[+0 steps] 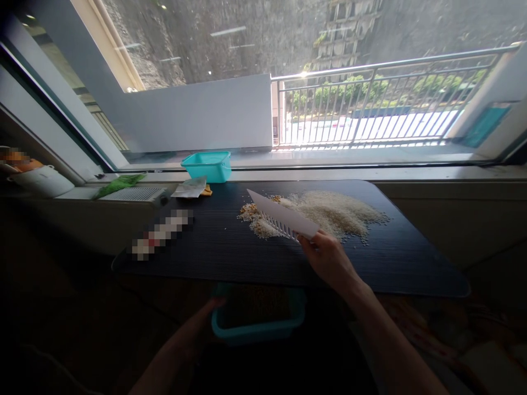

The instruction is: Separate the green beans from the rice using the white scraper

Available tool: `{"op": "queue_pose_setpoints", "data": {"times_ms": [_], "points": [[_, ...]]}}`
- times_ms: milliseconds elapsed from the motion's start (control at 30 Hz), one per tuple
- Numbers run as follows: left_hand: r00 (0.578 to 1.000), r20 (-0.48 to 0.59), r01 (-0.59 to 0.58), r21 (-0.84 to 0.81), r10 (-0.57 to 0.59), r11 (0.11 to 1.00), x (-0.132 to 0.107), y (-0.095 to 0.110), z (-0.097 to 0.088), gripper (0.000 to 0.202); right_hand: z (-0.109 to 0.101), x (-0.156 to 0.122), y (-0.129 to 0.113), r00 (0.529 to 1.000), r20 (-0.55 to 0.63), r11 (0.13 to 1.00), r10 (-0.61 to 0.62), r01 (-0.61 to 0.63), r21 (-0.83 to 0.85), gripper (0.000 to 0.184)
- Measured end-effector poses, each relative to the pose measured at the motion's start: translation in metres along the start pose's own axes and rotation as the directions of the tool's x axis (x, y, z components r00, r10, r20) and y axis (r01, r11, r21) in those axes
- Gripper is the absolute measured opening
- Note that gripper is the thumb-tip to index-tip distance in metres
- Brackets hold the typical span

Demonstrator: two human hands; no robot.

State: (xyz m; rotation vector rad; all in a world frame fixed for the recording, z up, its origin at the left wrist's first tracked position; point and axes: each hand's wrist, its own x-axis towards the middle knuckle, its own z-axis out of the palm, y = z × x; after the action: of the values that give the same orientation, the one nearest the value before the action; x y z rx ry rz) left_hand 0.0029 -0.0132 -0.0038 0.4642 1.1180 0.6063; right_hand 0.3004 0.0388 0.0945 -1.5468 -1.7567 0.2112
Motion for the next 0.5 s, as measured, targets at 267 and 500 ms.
{"op": "queue_pose_setpoints", "data": {"times_ms": [267,500], "points": [[1.000,0.020,-0.012,-0.047,0.013,0.999,-0.015,0.004,-0.005,0.050,-0.007,-0.007,-0.010,0.998,0.021,0.991,0.065,-0.067,0.120,0.032],[0.998,0.055,-0.003,-0.048,0.006,0.999,-0.018,0.008,-0.003,0.051,-0.001,-0.005,-0.015,0.998,0.050,0.998,0.022,-0.025,0.064,0.034]]}}
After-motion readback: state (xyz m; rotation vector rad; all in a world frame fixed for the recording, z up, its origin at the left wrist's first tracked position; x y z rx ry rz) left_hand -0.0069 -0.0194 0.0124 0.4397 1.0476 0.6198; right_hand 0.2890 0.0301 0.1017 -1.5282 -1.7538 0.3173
